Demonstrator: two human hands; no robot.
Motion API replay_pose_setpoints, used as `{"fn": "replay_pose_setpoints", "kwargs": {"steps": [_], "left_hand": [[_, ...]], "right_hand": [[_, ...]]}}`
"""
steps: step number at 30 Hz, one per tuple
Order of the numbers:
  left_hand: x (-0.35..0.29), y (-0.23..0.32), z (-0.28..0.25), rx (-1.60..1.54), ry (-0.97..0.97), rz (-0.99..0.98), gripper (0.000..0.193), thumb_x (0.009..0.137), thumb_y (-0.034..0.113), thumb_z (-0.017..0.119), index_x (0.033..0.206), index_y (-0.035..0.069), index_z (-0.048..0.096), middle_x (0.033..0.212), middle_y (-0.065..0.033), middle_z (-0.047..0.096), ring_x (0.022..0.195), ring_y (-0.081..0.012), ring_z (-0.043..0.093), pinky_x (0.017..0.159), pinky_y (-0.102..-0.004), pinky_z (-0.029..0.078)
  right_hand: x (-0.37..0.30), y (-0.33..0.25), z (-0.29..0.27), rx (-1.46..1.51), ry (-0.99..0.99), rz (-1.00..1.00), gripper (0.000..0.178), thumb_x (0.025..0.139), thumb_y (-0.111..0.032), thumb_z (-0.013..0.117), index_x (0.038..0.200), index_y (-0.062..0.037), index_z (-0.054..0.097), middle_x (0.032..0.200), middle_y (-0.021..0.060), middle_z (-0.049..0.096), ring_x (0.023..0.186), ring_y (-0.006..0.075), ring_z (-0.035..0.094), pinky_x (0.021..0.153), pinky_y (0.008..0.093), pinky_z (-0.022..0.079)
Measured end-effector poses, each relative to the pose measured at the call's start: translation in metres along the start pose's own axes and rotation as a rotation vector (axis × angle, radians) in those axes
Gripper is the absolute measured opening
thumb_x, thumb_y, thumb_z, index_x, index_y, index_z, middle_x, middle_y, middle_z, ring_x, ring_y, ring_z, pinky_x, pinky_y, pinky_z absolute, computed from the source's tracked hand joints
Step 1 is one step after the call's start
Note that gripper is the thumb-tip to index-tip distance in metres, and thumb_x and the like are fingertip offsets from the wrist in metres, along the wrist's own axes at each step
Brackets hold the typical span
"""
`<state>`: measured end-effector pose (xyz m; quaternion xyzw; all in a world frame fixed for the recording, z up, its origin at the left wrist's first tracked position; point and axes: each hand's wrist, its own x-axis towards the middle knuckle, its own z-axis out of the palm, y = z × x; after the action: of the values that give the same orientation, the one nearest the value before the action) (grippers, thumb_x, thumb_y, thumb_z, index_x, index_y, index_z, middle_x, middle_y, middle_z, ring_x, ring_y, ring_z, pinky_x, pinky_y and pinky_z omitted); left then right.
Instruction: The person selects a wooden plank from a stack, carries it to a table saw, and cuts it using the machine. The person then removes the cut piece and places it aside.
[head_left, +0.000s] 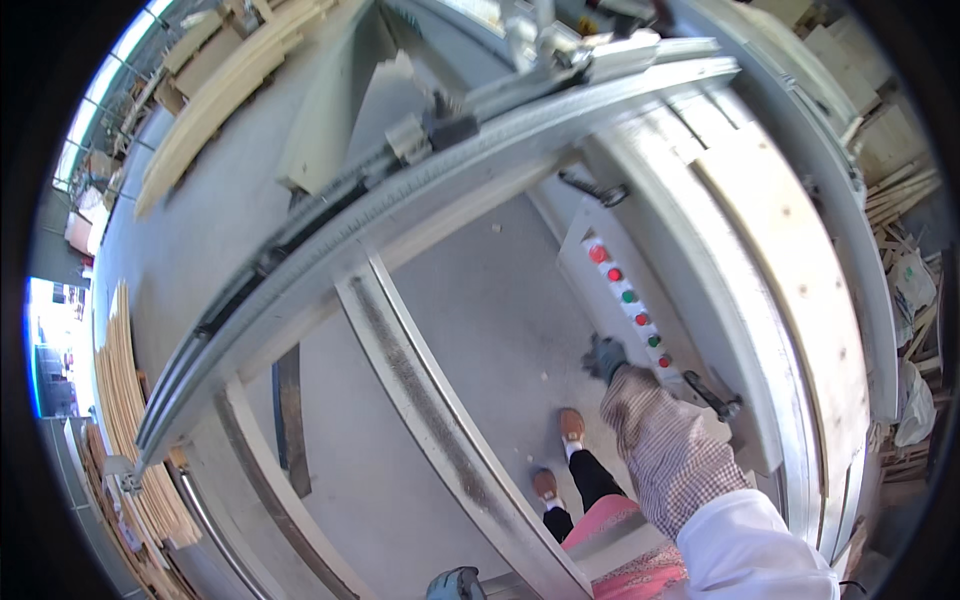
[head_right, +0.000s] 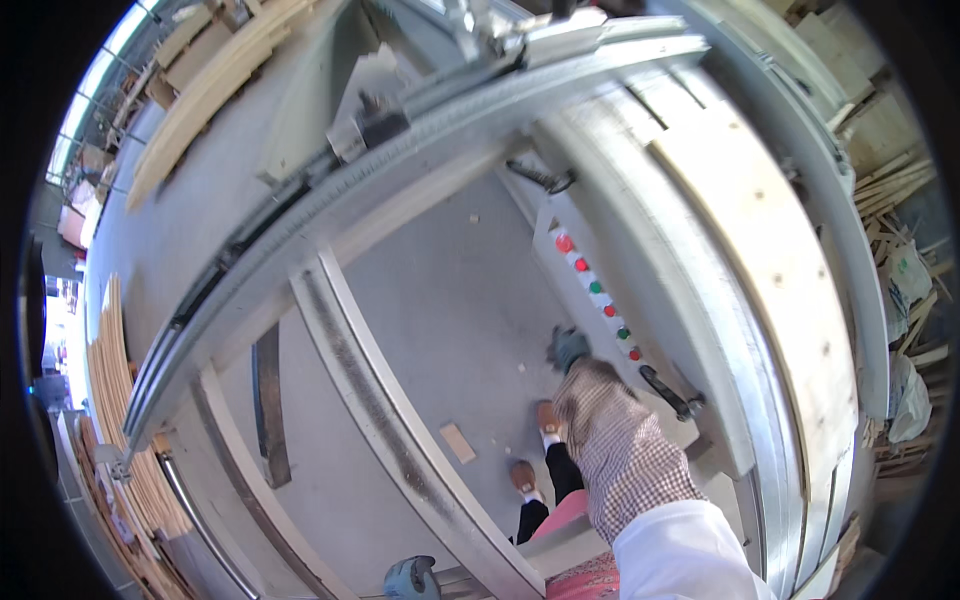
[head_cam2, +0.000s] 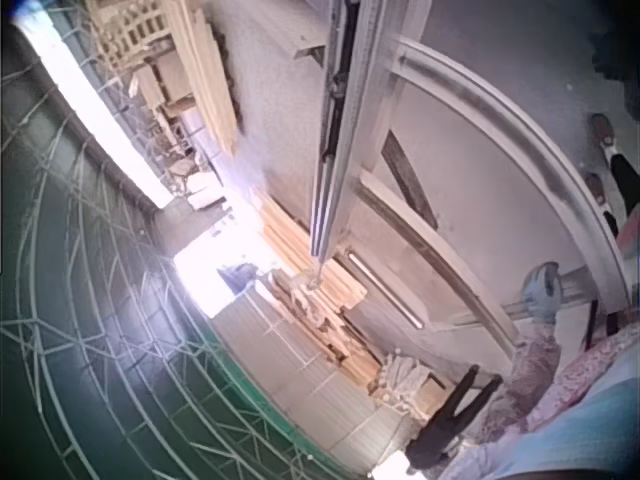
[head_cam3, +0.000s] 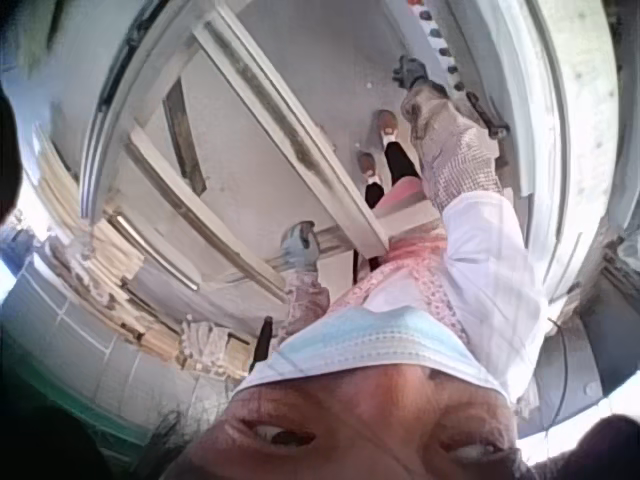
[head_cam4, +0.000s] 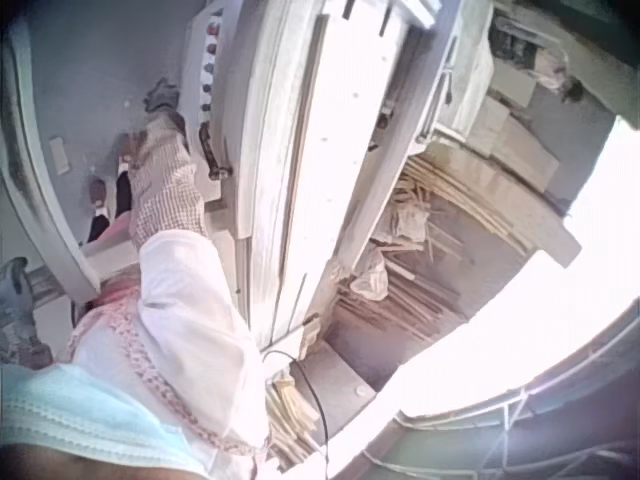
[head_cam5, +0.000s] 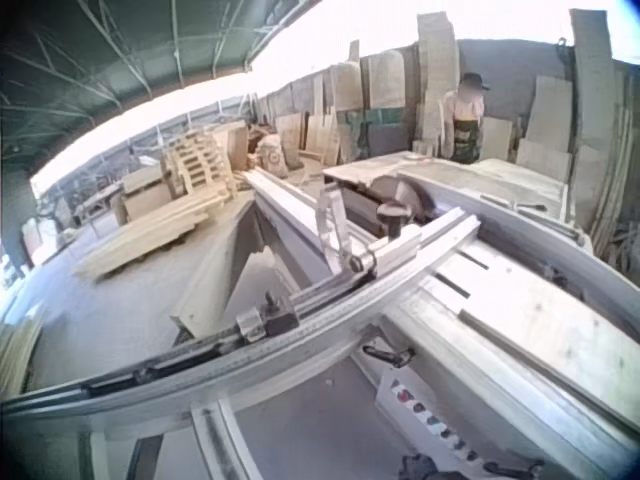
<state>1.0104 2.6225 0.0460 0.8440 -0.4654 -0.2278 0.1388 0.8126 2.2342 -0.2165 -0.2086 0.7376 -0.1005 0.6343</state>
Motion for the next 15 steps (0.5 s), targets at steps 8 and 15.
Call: {"fn": "replay_pose_setpoints", "kwargs": {"steps": [8, 15], "left_hand": [[0.000, 0.005, -0.003, -0.032, -0.085, -0.193, 0.030, 0.082, 0.034, 0.054, 0.094, 0.009, 0.063, 0.087, -0.0136, 0.063, 0.084, -0.0345, 0.058, 0.076, -0.0429, 0.046], [-0.002, -0.036, 0.020, -0.176, 0.226, -0.021, 0.028, 0.085, 0.014, 0.049, 0.109, 0.003, 0.057, 0.098, -0.0183, 0.061, 0.093, -0.0309, 0.059, 0.083, -0.0371, 0.044]], "right_hand": [[-0.293, 0.017, -0.053, -0.791, -0.277, -1.025, 0.033, 0.086, -0.036, 0.050, 0.101, -0.0071, 0.057, 0.096, 0.0142, 0.062, 0.094, 0.0299, 0.060, 0.082, 0.0384, 0.046], [-0.367, 0.079, -0.257, -0.512, 0.638, -1.505, 0.025, 0.073, -0.010, 0.064, 0.098, -0.0063, 0.059, 0.090, 0.0118, 0.062, 0.083, 0.0304, 0.059, 0.074, 0.0377, 0.049]]}}
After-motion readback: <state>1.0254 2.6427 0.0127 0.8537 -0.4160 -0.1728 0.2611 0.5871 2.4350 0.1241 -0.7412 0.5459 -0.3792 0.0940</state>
